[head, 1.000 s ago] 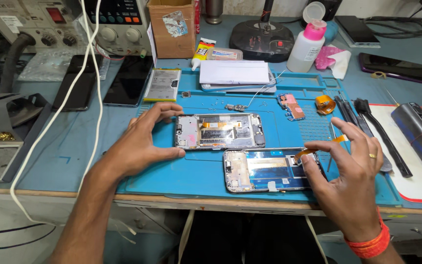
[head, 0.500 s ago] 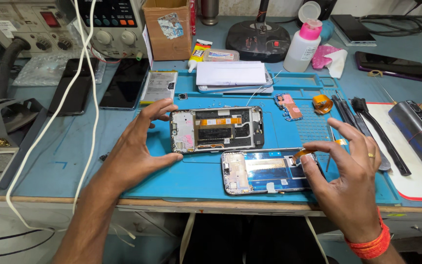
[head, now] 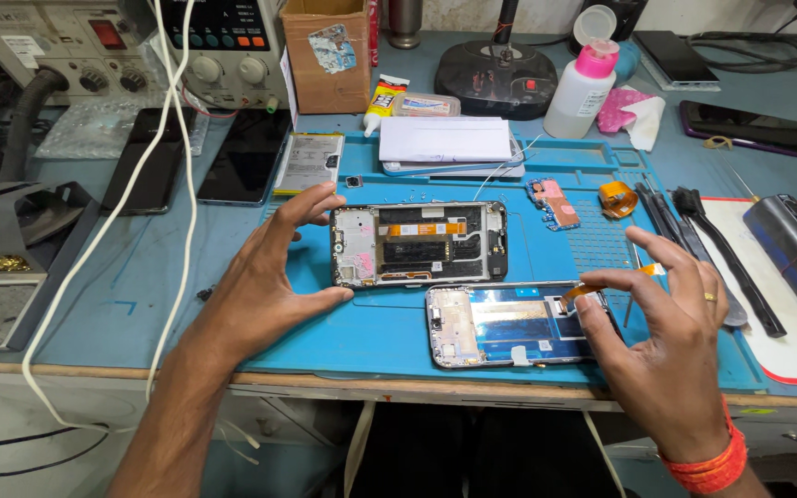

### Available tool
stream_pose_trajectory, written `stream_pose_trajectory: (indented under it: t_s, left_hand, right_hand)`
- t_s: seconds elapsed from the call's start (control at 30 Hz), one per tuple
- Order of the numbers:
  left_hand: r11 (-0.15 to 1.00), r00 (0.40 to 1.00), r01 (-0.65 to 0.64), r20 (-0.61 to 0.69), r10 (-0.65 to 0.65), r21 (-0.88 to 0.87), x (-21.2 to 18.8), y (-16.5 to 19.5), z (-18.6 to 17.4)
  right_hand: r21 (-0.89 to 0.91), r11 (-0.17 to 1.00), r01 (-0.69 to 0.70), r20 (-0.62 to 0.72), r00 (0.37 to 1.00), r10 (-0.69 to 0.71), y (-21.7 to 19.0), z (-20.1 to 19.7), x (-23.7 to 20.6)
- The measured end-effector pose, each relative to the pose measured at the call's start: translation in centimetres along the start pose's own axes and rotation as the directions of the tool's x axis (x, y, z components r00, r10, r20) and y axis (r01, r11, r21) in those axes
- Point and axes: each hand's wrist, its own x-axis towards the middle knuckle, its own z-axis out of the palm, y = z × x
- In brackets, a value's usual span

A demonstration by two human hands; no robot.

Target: The person works at a repair bench on two disassembled smartphones, using tweezers to lift and reposition internal components and flex cables inside the phone bodies. They reposition the phones on the mat, press parts into place, and use a screwdriver-like tool on the phone interior.

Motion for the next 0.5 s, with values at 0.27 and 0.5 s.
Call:
stream_pose_trajectory:
  t_s: [0.27,0.5]
  left_hand:
    - [1.000,1.000,-0.004,-0.009,0.004,-0.005,0.06,0.18,0.04]
    - [1.000,1.000,-0.003,-0.013,0.003,-0.003,0.04,0.35,0.05]
  right_hand:
    - [-0.012,1.000,0.001,0.001,1.000,-0.001,0.16,-0.07,-0.13]
    - [-0.019,1.000,0.010,-0.003,1.000,-0.010,0.45,0.02,-0.29]
